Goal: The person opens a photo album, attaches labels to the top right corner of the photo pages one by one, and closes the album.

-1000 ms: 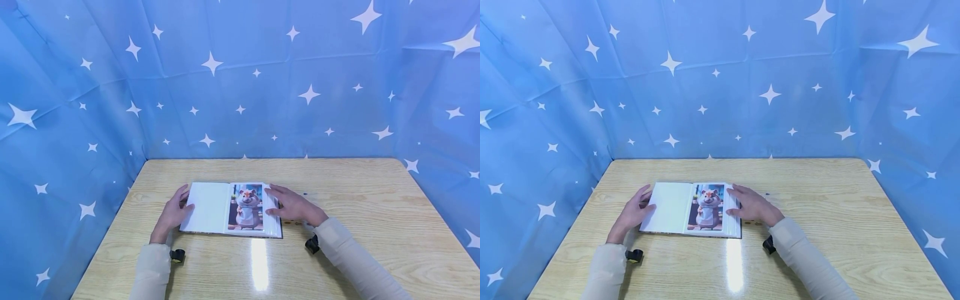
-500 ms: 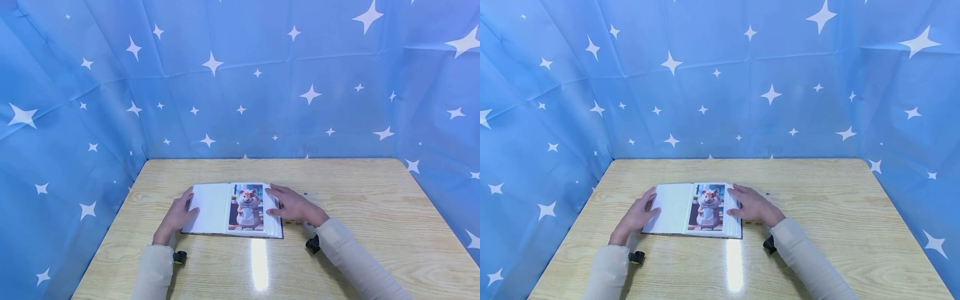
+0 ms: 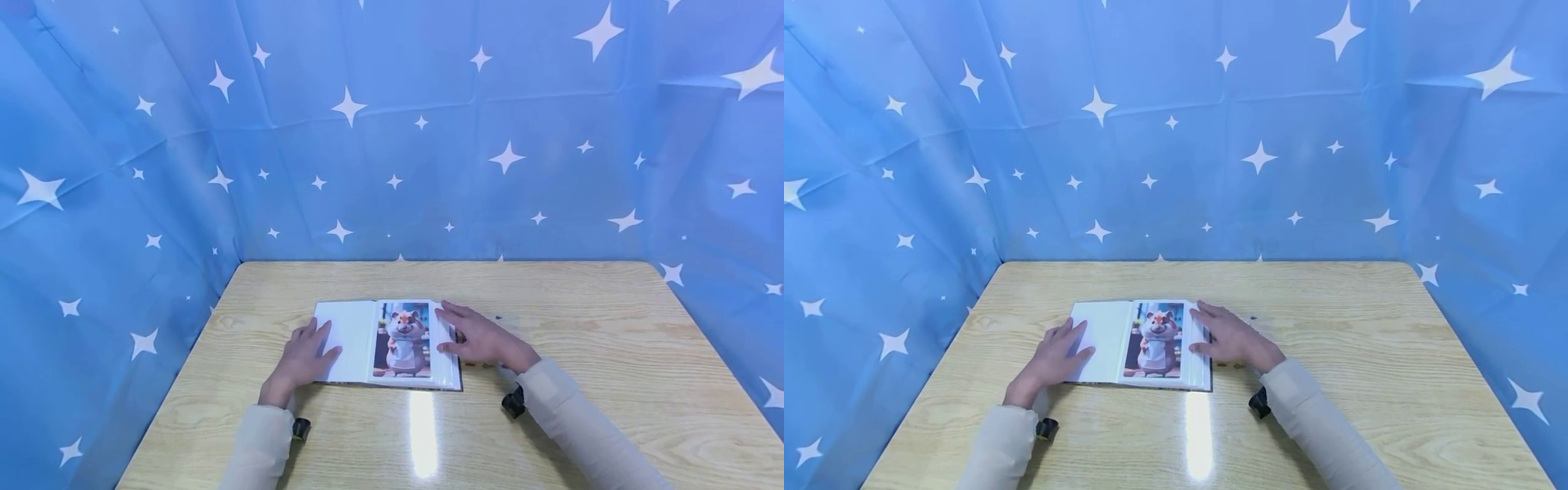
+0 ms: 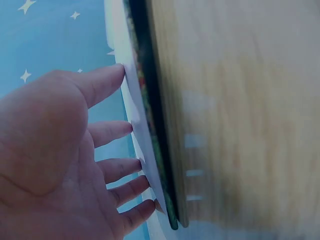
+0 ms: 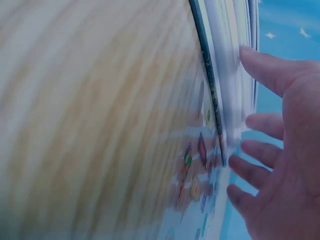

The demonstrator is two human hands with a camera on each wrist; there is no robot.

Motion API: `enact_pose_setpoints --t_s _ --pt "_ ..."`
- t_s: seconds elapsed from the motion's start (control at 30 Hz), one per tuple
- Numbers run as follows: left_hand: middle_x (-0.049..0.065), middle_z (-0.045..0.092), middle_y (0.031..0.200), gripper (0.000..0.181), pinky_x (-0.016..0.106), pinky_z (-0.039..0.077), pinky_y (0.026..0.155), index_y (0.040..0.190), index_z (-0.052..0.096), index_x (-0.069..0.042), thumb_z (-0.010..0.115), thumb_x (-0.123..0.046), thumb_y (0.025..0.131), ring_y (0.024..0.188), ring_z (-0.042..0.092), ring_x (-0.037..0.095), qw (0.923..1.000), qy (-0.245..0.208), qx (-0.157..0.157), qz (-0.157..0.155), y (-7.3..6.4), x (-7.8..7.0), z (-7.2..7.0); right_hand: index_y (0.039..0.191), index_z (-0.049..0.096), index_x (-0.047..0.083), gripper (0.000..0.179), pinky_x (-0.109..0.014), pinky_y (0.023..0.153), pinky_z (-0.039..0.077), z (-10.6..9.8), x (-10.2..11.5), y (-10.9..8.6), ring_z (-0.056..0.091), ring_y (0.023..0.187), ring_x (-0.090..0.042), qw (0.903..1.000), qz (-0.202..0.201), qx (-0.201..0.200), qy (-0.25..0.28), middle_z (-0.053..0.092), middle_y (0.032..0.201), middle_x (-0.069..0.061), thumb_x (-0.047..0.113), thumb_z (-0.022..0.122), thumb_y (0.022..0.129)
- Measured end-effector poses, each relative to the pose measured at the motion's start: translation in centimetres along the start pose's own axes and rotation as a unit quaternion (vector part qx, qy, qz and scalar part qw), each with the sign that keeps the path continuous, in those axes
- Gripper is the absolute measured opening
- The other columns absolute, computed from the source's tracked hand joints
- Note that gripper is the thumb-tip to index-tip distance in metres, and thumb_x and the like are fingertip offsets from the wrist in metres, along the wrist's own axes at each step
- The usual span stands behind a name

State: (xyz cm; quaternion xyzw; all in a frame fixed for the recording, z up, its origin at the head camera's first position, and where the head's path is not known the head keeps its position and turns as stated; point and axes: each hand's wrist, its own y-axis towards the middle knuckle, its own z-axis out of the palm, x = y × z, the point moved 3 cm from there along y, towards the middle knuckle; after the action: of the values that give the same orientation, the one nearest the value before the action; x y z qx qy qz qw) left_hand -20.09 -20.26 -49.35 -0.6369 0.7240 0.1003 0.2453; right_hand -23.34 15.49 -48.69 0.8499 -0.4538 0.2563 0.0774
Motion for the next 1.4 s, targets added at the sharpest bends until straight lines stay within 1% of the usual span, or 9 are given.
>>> enact_pose_setpoints --t_s 0.13,0.23,0.37,0.53,0.7,0.9,1.07,1.23,1.4 --pt "0.027 0.015 0.161 0.067 0.064 0.017 0.116 0.155 0.032 -0.006 0.054 -0.039 0.1 0.146 0.016 0.048 1.0 0.003 0.001 -0.006 -0.3 -0.4 0.1 0.156 0.029 0.009 0.075 -0.057 0.115 0.029 -0.5 -0.5 -0.6 0.022 0.148 -0.04 0.9999 0.003 -0.015 0.005 0.019 0.164 -0.016 0.044 0.06 0.098" --pt "0.027 0.015 0.161 0.067 0.064 0.017 0.116 0.155 0.032 -0.006 0.053 -0.039 0.101 0.147 0.015 0.048 0.9999 0.009 0.001 -0.008 -0.4 -0.6 0.1 0.154 0.033 0.007 0.07 -0.061 0.112 0.031 -1.1 -1.1 -1.1 0.026 0.145 -0.044 0.9994 0.009 -0.034 0.007 0.024 0.161 -0.021 0.036 0.062 0.098" --pt "0.028 0.015 0.161 0.067 0.064 0.017 0.116 0.155 0.032 -0.006 0.053 -0.04 0.101 0.147 0.015 0.048 0.9999 0.012 0.0 -0.011 -0.4 -0.7 0.1 0.154 0.034 0.005 0.07 -0.063 0.11 0.032 -1.6 -2.1 -1.9 0.029 0.142 -0.048 0.9983 0.031 -0.049 0.003 0.027 0.158 -0.025 0.031 0.065 0.097" --pt "0.028 0.015 0.161 0.068 0.064 0.017 0.116 0.155 0.032 -0.005 0.054 -0.039 0.1 0.146 0.015 0.049 0.9999 0.009 -0.001 -0.013 -0.4 -0.5 0.1 0.154 0.034 0.005 0.072 -0.063 0.107 0.036 -1.9 -2.9 -2.6 0.031 0.14 -0.048 0.9973 0.055 -0.048 -0.001 0.029 0.156 -0.027 0.028 0.068 0.095" --pt "0.027 0.013 0.162 0.068 0.063 0.016 0.117 0.155 0.03 -0.006 0.053 -0.039 0.1 0.147 0.013 0.047 0.9998 -0.005 0.001 -0.017 -0.5 -0.5 0.3 0.153 0.036 0.004 0.072 -0.063 0.104 0.039 -1.9 -3.3 -2.9 0.033 0.138 -0.05 0.9969 0.066 -0.042 -0.009 0.031 0.154 -0.029 0.028 0.069 0.094" --pt "0.027 0.013 0.162 0.067 0.064 0.015 0.117 0.155 0.031 -0.006 0.054 -0.037 0.1 0.148 0.013 0.048 0.9998 -0.01 0.002 -0.016 -0.5 -0.5 0.3 0.15 0.04 0.002 0.068 -0.063 0.104 0.039 -1.8 -3.6 -3.1 0.03 0.139 -0.051 0.9957 0.082 -0.043 0.006 0.028 0.155 -0.03 0.027 0.07 0.094" --pt "0.027 0.012 0.162 0.068 0.064 0.015 0.117 0.156 0.03 -0.007 0.054 -0.038 0.1 0.148 0.012 0.047 0.9998 -0.011 0.006 -0.015 -0.3 -0.5 0.2 0.148 0.043 0.001 0.065 -0.062 0.103 0.04 -1.8 -3.7 -3.2 0.029 0.139 -0.051 0.9953 0.085 -0.046 0.009 0.026 0.156 -0.03 0.024 0.069 0.094" --pt "0.026 0.014 0.162 0.068 0.064 0.016 0.116 0.155 0.031 -0.007 0.055 -0.038 0.1 0.148 0.013 0.047 0.9998 -0.014 0.0 -0.014 -0.2 -0.6 0.2 0.148 0.043 0.001 0.065 -0.062 0.102 0.041 -1.8 -3.8 -3.3 0.029 0.14 -0.051 0.9953 0.082 -0.051 0.003 0.027 0.156 -0.03 0.025 0.07 0.094" --pt "0.027 0.017 0.161 0.068 0.065 0.02 0.115 0.155 0.031 -0.007 0.056 -0.037 0.099 0.147 0.016 0.048 0.9996 -0.004 -0.007 -0.028 -0.1 -0.8 0.0 0.146 0.045 0.001 0.064 -0.061 0.101 0.042 -1.9 -3.8 -3.3 0.03 0.139 -0.051 0.9952 0.077 -0.06 -0.001 0.029 0.155 -0.03 0.025 0.071 0.093"
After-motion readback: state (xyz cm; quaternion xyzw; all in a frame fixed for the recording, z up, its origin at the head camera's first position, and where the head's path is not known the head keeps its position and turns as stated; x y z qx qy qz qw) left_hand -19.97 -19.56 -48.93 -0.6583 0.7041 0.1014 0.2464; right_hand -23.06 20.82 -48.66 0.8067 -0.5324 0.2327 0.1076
